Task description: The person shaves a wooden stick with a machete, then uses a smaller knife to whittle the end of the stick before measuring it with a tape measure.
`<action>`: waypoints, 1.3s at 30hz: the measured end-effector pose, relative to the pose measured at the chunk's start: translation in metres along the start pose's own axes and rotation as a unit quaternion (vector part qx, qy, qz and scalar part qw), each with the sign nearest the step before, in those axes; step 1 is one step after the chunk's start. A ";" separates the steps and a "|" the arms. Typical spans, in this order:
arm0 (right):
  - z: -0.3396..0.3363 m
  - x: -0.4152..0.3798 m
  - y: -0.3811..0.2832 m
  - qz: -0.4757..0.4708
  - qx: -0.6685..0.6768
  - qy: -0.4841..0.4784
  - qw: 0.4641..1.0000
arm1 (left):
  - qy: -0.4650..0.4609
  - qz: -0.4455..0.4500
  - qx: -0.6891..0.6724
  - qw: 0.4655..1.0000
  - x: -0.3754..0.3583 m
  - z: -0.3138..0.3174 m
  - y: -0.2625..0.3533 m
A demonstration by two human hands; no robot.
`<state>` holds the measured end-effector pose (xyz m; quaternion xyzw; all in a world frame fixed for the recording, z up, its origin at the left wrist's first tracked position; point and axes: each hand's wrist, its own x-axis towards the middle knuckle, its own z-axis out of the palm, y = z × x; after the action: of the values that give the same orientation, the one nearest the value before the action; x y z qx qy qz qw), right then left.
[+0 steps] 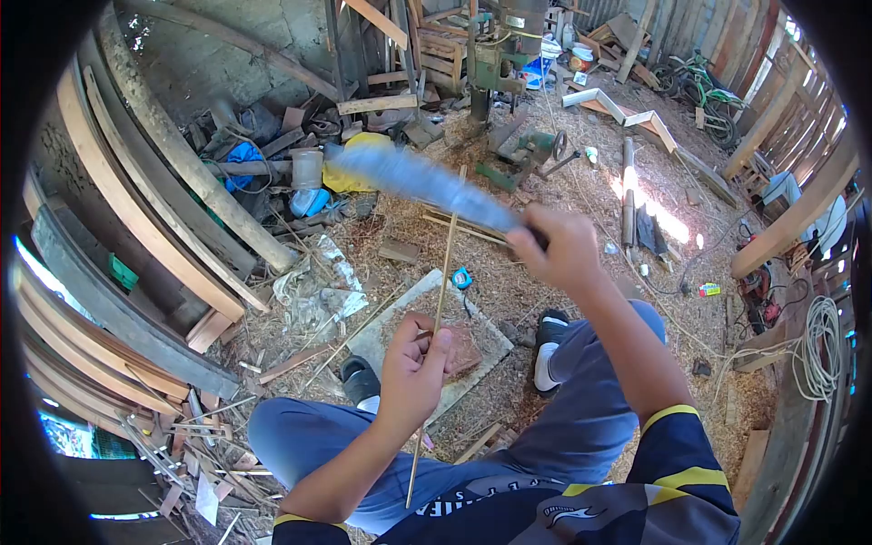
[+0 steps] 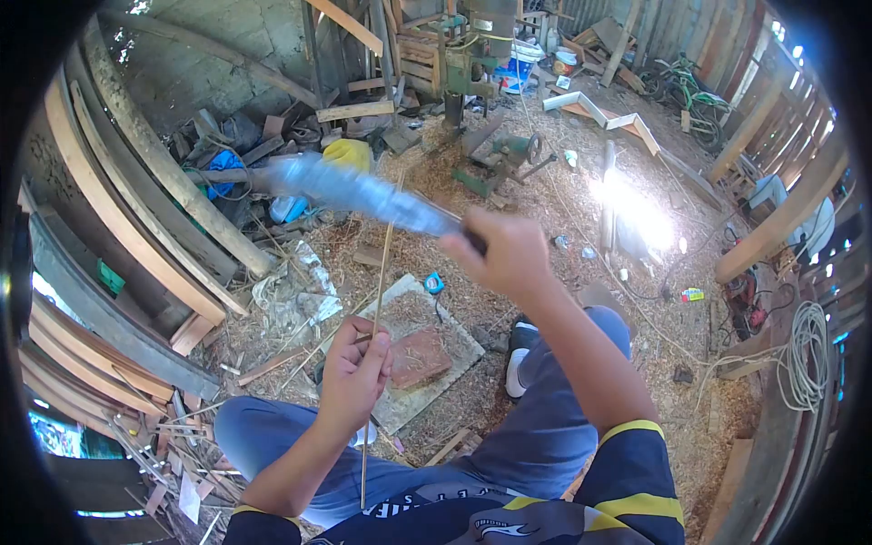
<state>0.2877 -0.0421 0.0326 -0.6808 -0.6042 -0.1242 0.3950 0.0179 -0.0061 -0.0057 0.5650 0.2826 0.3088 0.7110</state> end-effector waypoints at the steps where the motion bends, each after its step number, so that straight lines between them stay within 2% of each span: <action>1: 0.004 -0.005 -0.008 -0.060 -0.001 -0.018 0.998 | -0.001 -0.003 -0.001 1.000 0.001 0.000 0.000; 2: 0.005 -0.008 -0.013 -0.119 -0.002 -0.034 0.992 | -0.003 0.000 -0.005 1.000 -0.001 0.001 0.000; 5: 0.006 -0.006 -0.017 -0.180 -0.047 -0.056 0.981 | -0.015 -0.004 -0.012 1.000 -0.004 0.005 0.006; 6: 0.011 -0.002 -0.002 -0.186 -0.054 -0.030 0.981 | -0.022 -0.016 -0.011 1.000 -0.006 0.004 0.007; 9: 0.005 0.019 0.026 -0.065 -0.085 -0.021 0.994 | -0.028 -0.068 -0.029 0.997 0.000 0.002 0.023; 10: 0.004 0.020 0.024 -0.096 -0.137 -0.011 0.986 | -0.026 -0.086 -0.041 0.995 0.003 0.003 0.027; 14: 0.024 0.003 0.004 -0.088 -0.090 -0.039 0.991 | -0.011 -0.088 -0.040 0.995 0.000 0.005 0.002; 17: 0.021 -0.004 -0.005 -0.174 -0.076 -0.051 0.981 | -0.018 -0.056 -0.059 0.997 -0.004 0.008 0.004; 18: 0.015 0.001 0.000 -0.174 -0.058 -0.057 0.981 | -0.018 -0.054 -0.053 0.997 -0.005 0.006 0.003; 21: 0.022 0.019 0.035 0.076 -0.119 -0.021 0.990 | -0.020 -0.042 -0.028 0.999 -0.012 0.000 0.002; 24: 0.006 0.025 0.051 0.125 -0.104 -0.003 0.987 | -0.020 -0.029 -0.017 0.999 -0.018 -0.003 0.007; 27: 0.007 0.000 0.016 0.088 -0.027 0.005 0.996 | -0.009 -0.049 -0.037 0.998 -0.017 -0.005 0.009; 30: 0.012 -0.015 -0.016 -0.083 -0.003 -0.030 0.996 | 0.002 -0.044 -0.032 0.999 -0.016 -0.003 0.010; 33: 0.010 -0.010 -0.019 -0.165 -0.058 -0.067 0.982 | -0.009 -0.043 -0.027 0.999 -0.017 -0.002 0.011; 34: 0.016 -0.006 -0.002 -0.150 -0.057 -0.048 0.986 | -0.009 -0.053 -0.024 0.998 -0.017 -0.003 0.011; 36: 0.023 0.011 0.033 0.050 -0.095 0.002 0.994 | -0.013 -0.064 -0.035 0.997 -0.021 -0.004 0.013; 38: 0.008 0.034 0.054 0.250 -0.071 0.000 0.966 | -0.020 -0.060 -0.065 0.996 -0.024 -0.002 0.017; 39: 0.002 0.032 0.060 0.251 -0.037 0.014 0.967 | -0.021 -0.062 -0.062 0.996 -0.023 -0.004 0.016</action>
<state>0.3501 -0.0150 0.0285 -0.8230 -0.4034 -0.0536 0.3964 -0.0015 -0.0182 0.0108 0.5073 0.2822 0.2691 0.7685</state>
